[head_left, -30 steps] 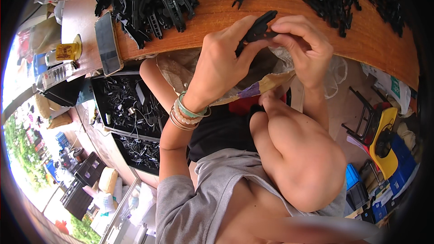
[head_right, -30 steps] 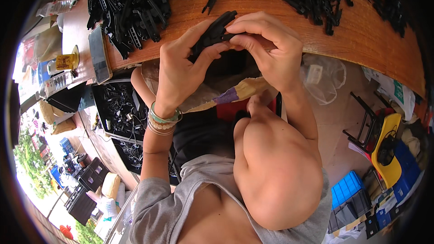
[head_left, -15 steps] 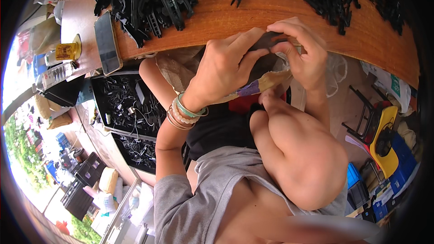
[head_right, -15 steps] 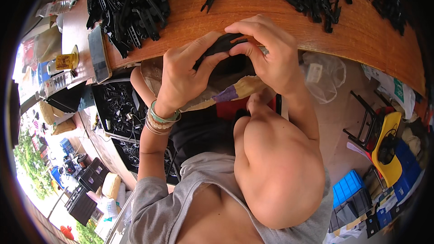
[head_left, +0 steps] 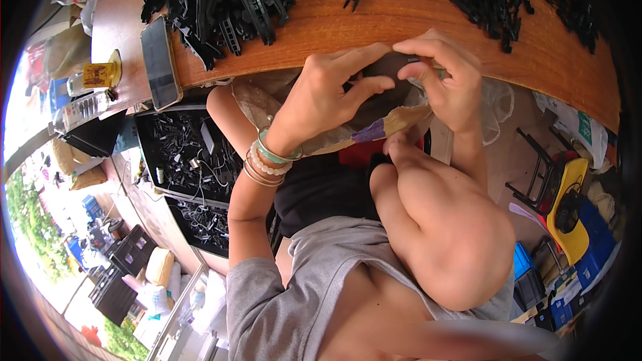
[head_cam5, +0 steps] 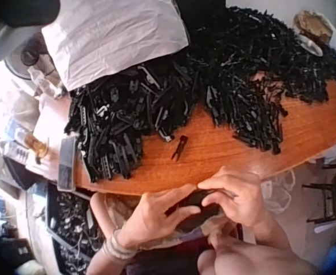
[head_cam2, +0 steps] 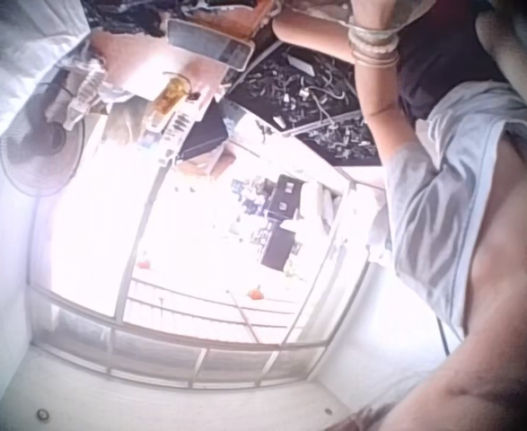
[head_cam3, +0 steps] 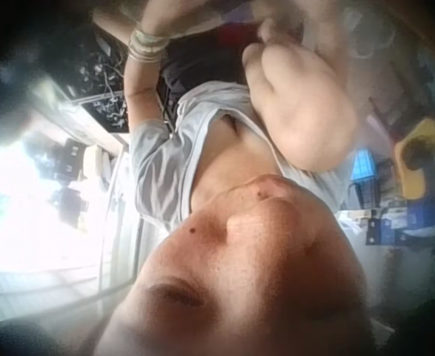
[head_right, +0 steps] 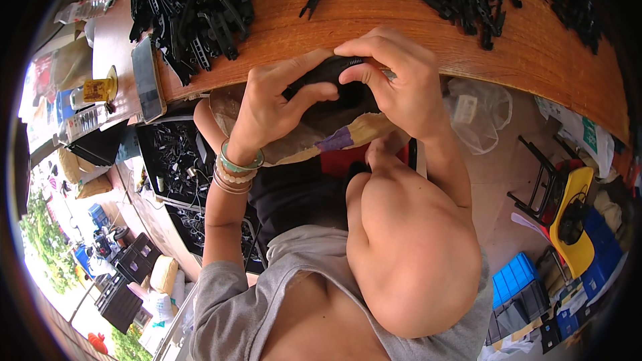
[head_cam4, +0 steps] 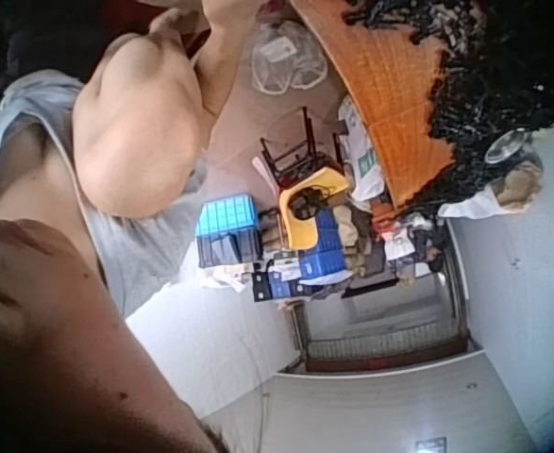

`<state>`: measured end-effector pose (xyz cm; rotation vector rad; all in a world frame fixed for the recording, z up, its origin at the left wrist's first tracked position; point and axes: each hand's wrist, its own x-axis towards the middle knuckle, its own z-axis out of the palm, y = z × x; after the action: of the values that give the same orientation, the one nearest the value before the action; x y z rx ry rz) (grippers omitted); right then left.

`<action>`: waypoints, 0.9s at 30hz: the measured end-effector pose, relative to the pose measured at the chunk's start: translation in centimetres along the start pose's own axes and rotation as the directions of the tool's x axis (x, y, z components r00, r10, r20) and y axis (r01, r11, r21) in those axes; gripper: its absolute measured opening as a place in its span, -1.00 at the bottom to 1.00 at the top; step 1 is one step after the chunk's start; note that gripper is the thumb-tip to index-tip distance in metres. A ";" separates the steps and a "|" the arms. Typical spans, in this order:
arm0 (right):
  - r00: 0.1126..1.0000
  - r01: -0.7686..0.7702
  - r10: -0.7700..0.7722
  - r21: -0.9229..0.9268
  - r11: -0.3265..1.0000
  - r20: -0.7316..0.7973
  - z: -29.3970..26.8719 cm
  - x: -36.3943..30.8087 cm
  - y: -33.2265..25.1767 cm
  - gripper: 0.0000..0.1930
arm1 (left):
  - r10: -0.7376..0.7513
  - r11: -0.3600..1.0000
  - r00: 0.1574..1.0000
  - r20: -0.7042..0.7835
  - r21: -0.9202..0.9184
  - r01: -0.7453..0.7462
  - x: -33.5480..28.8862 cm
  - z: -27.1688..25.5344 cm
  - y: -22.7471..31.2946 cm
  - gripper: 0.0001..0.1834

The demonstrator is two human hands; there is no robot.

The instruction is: The person repeatedly picks up plastic components from a table, attaches smaller plastic parts onto them by hand, and places the assembled pieces into a bag.

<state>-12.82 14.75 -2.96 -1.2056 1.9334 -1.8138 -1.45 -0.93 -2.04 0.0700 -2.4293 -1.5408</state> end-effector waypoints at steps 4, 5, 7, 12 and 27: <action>0.962 0.012 0.013 -0.092 0.996 0.273 -0.2 0.8 0.4 -0.82 | -0.018 1.000 1.000 -0.016 0.018 0.019 1.1 -2.1 -1.8 -0.73; 0.969 -0.005 0.023 -0.074 0.997 0.247 0.3 1.2 0.8 -0.84 | -0.034 0.991 0.993 -0.113 0.126 0.048 1.9 -2.5 -1.6 -0.78; 0.986 0.089 -0.057 -0.200 0.976 0.159 0.7 2.2 2.9 -0.84 | -0.035 0.969 0.977 -0.211 0.231 0.085 4.0 -3.1 -2.1 -0.83; 0.973 0.226 -0.211 -0.554 0.801 0.091 3.3 5.6 3.6 -0.76 | 0.408 0.790 0.819 -0.404 0.606 -0.095 9.8 -3.4 -3.5 -0.91; 0.968 -0.058 0.027 -0.118 0.991 -0.248 2.4 2.0 4.4 -0.80 | 0.494 0.550 0.832 -0.253 0.832 -0.074 11.9 -4.0 -2.5 -0.83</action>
<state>-14.28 11.14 -6.78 -1.0039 2.2171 -1.9242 -12.20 -7.66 -0.33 0.1640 -2.3361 -0.1290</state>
